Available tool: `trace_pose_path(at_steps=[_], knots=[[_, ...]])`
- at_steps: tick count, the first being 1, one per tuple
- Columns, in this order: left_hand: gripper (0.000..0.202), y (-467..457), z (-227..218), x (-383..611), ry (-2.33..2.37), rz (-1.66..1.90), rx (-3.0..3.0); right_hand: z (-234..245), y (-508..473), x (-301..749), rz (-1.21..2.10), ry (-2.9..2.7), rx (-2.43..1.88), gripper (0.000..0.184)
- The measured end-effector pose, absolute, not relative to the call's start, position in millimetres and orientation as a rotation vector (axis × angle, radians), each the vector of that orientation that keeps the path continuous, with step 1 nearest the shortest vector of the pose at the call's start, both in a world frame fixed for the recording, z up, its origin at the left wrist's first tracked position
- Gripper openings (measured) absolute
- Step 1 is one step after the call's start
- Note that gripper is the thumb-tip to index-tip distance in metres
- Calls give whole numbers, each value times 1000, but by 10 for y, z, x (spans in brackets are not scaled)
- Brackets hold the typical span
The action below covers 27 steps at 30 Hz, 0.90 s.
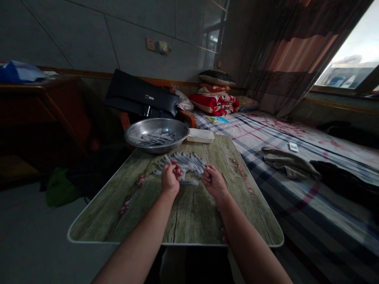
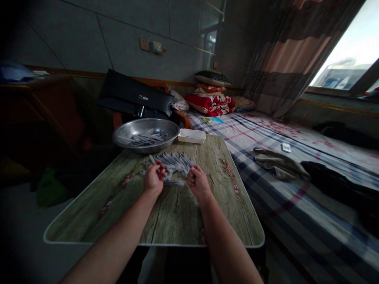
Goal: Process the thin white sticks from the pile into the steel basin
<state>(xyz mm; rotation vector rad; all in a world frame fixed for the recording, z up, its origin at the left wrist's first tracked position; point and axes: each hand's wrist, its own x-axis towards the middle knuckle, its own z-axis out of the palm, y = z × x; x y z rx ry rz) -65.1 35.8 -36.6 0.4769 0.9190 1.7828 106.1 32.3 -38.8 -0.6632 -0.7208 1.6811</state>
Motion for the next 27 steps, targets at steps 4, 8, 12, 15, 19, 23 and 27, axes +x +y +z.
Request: trace_pose_path(at_steps=[4, 8, 12, 15, 19, 23, 27], knots=[[39, 267, -360, -464, 846, 1498, 594, -420, 249, 922, 1658, -950, -771, 35], [37, 257, -397, -424, 839, 1477, 549, -424, 197, 861, 1707, -1104, -858, 36], [24, 266, -421, -462, 655, 1344, 429, -375, 259, 963, 1789, -819, -758, 17], [10, 244, -444, -453, 582, 1207, 305, -355, 332, 1055, 1720, -676, -629, 16], [33, 243, -533, -412, 476, 1119, 247, -406, 367, 1063, 1565, -722, -581, 27], [35, 303, -639, -383, 447, 1071, 204, -507, 353, 964, 1266, -987, -742, 20], [30, 319, -665, -326, 459, 1043, 190, -617, 353, 850, 822, -1429, -1064, 24]])
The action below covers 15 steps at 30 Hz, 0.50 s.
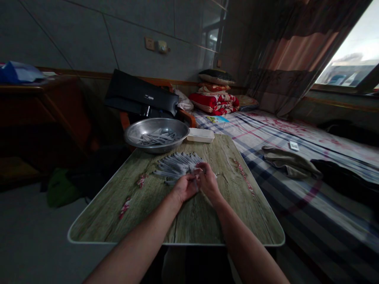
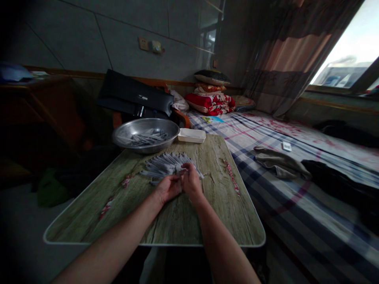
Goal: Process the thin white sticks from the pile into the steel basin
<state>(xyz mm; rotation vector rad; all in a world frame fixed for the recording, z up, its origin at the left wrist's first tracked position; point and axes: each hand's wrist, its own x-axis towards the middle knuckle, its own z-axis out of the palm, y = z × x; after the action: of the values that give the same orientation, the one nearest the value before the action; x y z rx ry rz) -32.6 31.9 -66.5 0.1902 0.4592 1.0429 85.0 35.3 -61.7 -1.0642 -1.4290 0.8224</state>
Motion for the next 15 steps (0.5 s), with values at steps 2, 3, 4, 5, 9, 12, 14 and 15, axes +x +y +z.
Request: trace_pose_path(at_steps=[2, 3, 4, 5, 9, 12, 14, 15], knots=[[26, 304, -655, -298, 493, 1030, 202, -655, 355, 824, 690, -1594, -1135, 29], [24, 296, -648, -290, 512, 1019, 209, -665, 354, 822, 658, -1654, -1147, 30], [22, 289, -642, -285, 526, 1009, 212, -669, 349, 829, 643, -1696, -1146, 31], [21, 285, -636, -284, 535, 1002, 212, -668, 343, 843, 641, -1722, -1126, 32], [24, 285, -600, -284, 510, 1013, 207, -652, 321, 927, 700, -1645, -1009, 43], [26, 277, -542, -270, 522, 1032, 147, -673, 337, 981, 817, -1508, -1003, 54], [27, 259, -489, -262, 551, 1041, 85, -704, 364, 1006, 878, -1395, -1011, 58], [28, 246, -461, -261, 563, 1041, 59, -720, 381, 1016, 888, -1336, -1013, 60]])
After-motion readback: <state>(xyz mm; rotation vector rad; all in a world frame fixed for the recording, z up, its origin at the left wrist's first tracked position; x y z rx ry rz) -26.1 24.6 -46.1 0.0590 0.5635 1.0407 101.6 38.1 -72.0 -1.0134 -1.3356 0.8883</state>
